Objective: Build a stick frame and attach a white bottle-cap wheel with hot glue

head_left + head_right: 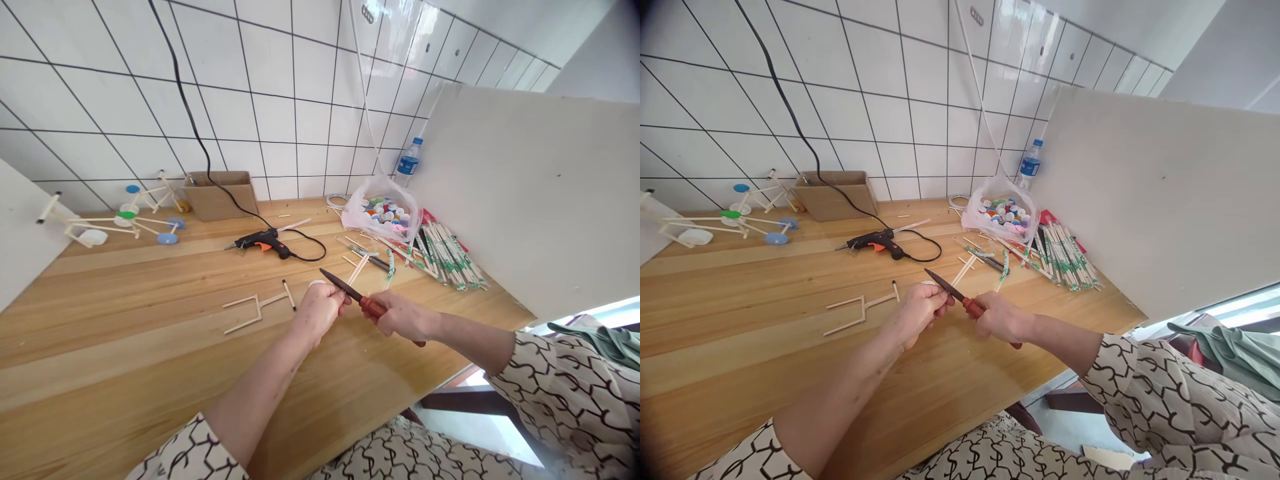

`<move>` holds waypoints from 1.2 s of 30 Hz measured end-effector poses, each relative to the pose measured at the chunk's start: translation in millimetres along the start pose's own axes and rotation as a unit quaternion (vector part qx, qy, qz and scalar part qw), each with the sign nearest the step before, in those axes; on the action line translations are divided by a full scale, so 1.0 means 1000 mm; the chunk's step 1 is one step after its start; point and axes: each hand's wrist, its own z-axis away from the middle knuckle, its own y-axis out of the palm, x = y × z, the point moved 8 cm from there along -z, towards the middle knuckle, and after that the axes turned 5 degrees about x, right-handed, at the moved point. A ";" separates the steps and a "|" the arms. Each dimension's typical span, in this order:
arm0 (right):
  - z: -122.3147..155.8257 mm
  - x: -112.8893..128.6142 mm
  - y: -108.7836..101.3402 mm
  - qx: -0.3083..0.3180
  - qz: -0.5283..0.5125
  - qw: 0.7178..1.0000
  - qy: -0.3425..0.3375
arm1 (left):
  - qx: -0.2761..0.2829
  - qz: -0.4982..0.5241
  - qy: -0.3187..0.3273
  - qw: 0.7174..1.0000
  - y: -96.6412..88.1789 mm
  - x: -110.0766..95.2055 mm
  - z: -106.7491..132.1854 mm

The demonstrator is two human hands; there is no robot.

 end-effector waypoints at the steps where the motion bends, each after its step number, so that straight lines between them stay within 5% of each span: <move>1: -0.001 0.000 0.000 -0.003 0.005 1.000 -0.001 | -0.001 -0.002 0.002 1.000 0.000 0.000 0.000; 25: -0.013 -0.004 0.005 -0.049 0.117 0.992 0.016 | -0.033 -0.056 0.003 0.998 -0.005 0.003 0.001; 36: 0.015 0.011 0.003 -0.029 0.084 0.996 0.021 | -0.031 -0.032 0.003 0.999 -0.003 -0.001 0.005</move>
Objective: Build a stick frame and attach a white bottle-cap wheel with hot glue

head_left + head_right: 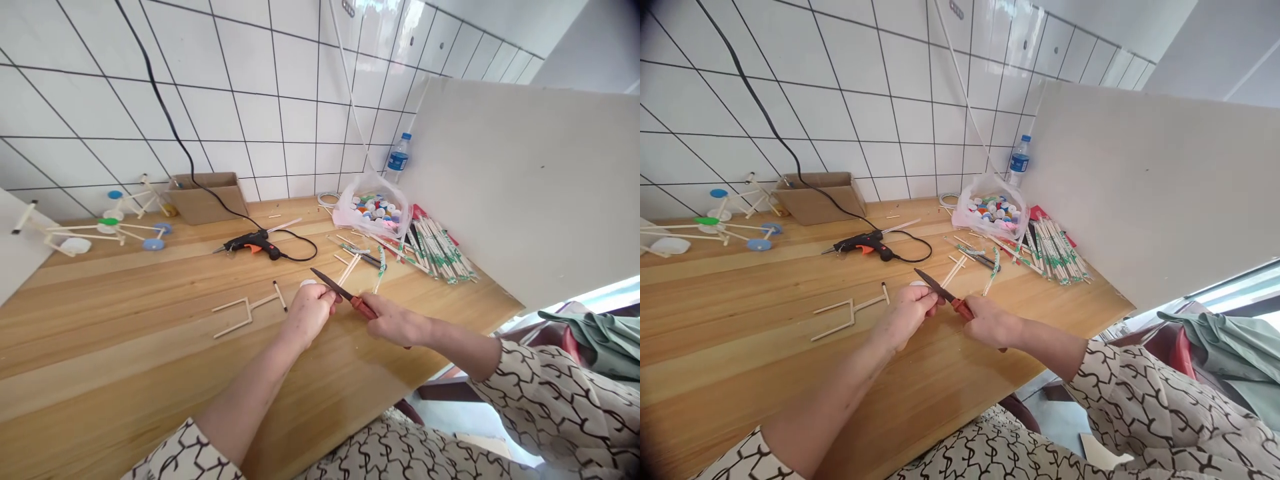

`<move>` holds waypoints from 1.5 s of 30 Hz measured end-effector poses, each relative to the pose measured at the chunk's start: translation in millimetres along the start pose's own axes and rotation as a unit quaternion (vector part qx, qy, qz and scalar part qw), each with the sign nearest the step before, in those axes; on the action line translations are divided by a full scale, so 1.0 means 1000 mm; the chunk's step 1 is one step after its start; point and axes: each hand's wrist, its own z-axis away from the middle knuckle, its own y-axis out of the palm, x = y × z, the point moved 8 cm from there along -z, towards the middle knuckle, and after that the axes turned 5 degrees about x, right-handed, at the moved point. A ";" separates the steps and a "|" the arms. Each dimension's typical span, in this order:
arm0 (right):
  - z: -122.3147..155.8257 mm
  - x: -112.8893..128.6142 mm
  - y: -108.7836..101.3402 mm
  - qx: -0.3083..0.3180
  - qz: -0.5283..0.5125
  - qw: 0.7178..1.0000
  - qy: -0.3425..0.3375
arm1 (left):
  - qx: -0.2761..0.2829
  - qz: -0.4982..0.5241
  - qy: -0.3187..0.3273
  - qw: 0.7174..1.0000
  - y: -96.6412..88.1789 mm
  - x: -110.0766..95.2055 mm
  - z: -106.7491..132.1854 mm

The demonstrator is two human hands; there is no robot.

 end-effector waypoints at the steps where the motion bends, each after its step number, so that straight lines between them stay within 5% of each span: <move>1: 0.002 0.000 -0.001 0.000 -0.006 1.000 0.001 | 0.001 0.008 -0.002 1.000 -0.001 0.001 -0.001; 10: 0.018 -0.028 -0.001 0.015 -0.216 0.975 -0.048 | -0.005 0.109 0.000 0.994 -0.011 -0.010 0.001; 17: -0.010 -0.037 -0.017 -0.093 -0.526 0.825 -0.186 | 0.026 0.140 0.014 0.990 0.000 -0.015 0.011; 21: -0.031 -0.015 -0.027 -0.101 -0.569 0.786 -0.219 | 0.030 0.124 0.007 0.992 0.002 -0.012 0.021; 30: -0.047 0.018 -0.003 -0.047 -0.552 0.806 -0.209 | 0.017 0.086 -0.012 0.996 -0.004 0.008 0.026; 37: -0.056 0.005 -0.013 -0.088 -0.598 0.771 -0.200 | -0.030 -0.048 0.029 0.998 -0.020 0.014 0.022; 45: -0.057 -0.015 -0.024 -0.112 -0.616 0.755 -0.196 | -0.050 -0.357 0.072 0.930 -0.018 -0.005 0.026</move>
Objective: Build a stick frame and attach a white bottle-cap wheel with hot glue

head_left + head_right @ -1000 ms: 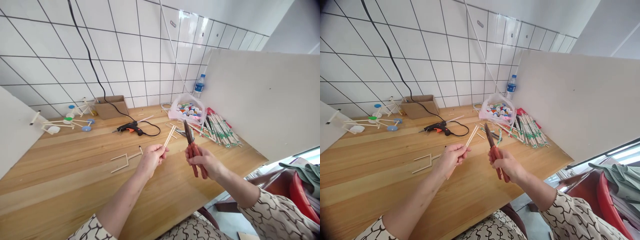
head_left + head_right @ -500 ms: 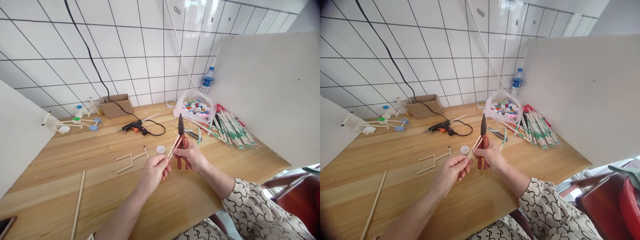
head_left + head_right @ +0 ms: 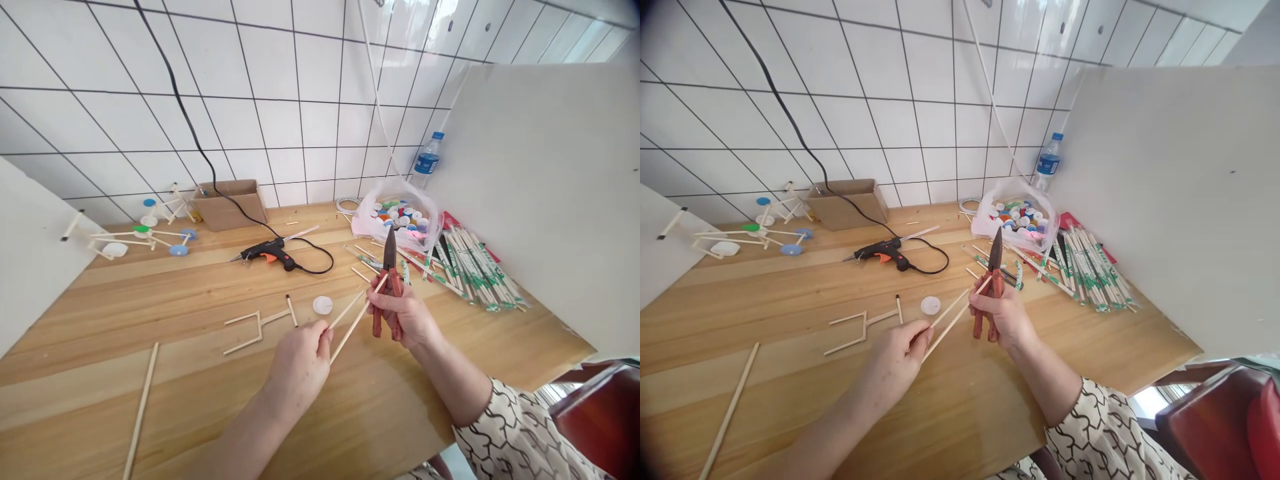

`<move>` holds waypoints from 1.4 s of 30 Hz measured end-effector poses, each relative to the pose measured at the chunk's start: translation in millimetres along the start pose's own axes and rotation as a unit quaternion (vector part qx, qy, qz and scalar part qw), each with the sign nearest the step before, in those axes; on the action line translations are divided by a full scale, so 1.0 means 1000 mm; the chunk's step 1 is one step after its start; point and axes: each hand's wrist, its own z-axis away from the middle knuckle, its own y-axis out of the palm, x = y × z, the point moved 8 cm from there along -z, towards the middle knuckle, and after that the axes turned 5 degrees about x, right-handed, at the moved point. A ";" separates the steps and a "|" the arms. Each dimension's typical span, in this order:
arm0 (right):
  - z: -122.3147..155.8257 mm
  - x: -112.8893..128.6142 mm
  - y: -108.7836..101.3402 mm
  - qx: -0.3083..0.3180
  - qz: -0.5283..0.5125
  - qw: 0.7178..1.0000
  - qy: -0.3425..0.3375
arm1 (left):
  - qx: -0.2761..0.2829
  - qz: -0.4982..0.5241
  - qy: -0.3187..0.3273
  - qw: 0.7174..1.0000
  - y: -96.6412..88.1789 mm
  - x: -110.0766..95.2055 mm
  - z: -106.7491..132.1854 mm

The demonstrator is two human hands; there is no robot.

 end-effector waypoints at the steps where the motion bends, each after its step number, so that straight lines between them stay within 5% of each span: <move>1: 0.000 0.001 -0.001 -0.003 0.001 1.000 -0.001 | 0.005 -0.023 0.002 1.000 0.002 0.000 0.000; 5: 0.001 0.002 -0.002 -0.001 0.005 1.000 -0.011 | -0.001 -0.080 0.013 0.997 0.005 0.001 0.002; 9: 0.002 -0.001 0.000 0.001 0.015 1.000 -0.013 | -0.076 -0.130 0.056 0.987 -0.008 -0.010 0.008; 12: 0.005 -0.004 0.006 0.008 0.029 0.999 -0.008 | -0.141 -0.072 0.109 0.981 -0.022 -0.026 0.017; 16: 0.010 -0.005 0.014 0.020 0.051 0.998 -0.013 | -0.059 0.144 0.069 0.985 -0.011 -0.025 0.015; 21: 0.016 -0.001 0.023 0.044 0.075 0.996 -0.021 | 0.076 0.332 -0.040 0.940 0.023 -0.008 0.012; 30: 0.026 -0.011 0.038 0.116 0.061 0.988 0.083 | -0.067 0.504 -0.047 0.860 -0.023 0.015 0.004; 42: 0.044 -0.025 0.054 0.259 0.115 0.949 0.141 | -0.048 0.535 -0.054 0.842 -0.036 0.021 0.000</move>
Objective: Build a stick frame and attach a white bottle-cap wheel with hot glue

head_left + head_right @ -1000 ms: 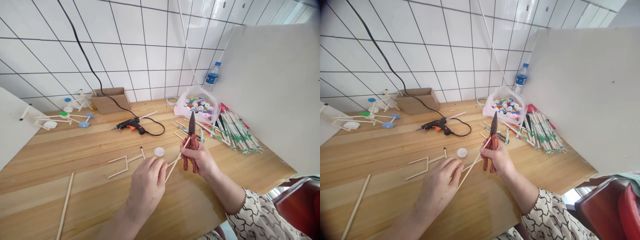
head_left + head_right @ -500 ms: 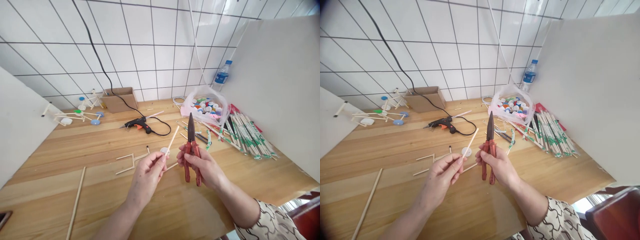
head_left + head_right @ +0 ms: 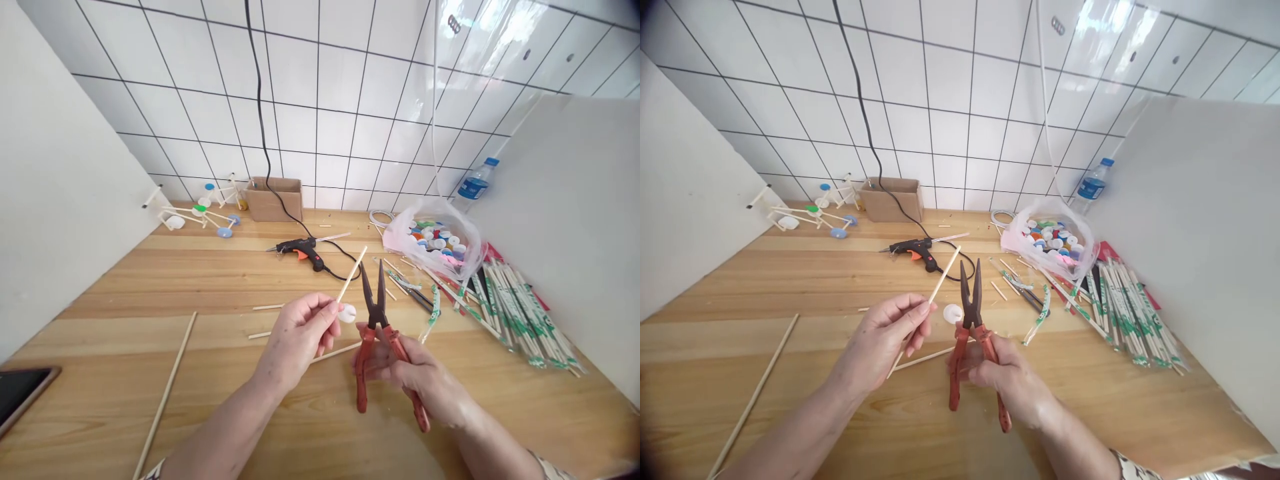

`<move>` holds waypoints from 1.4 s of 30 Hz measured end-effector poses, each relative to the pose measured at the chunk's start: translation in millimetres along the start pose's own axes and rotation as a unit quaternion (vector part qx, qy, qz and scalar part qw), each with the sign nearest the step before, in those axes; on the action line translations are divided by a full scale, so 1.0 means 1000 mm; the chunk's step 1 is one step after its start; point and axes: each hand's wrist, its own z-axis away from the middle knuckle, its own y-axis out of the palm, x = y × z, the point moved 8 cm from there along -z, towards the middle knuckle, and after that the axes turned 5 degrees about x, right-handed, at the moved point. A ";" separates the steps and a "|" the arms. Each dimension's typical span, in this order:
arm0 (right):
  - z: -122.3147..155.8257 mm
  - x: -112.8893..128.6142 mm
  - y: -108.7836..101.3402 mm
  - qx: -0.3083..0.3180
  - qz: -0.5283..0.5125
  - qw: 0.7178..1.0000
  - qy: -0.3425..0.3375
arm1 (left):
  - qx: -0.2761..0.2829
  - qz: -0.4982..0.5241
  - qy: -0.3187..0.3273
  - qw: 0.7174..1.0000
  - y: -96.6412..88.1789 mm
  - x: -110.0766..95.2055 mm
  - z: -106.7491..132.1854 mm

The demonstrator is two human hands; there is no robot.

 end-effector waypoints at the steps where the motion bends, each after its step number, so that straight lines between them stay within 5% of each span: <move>1: 0.001 0.000 0.001 0.007 -0.001 1.000 0.004 | 0.003 0.000 -0.004 1.000 0.000 0.001 0.000; 18: 0.012 0.005 0.012 0.018 0.160 0.985 0.055 | -0.016 -0.110 0.002 0.994 0.002 -0.030 0.014; 25: 0.014 0.012 0.015 0.006 0.239 0.970 0.045 | 0.062 -0.186 0.001 0.981 0.017 -0.032 0.022; 36: 0.020 0.017 0.014 -0.006 0.304 0.950 0.071 | 0.086 -0.249 -0.013 0.965 0.020 -0.030 0.025; 42: 0.020 0.021 0.020 0.022 0.303 0.952 0.033 | 0.115 -0.240 -0.043 0.963 0.027 -0.023 0.028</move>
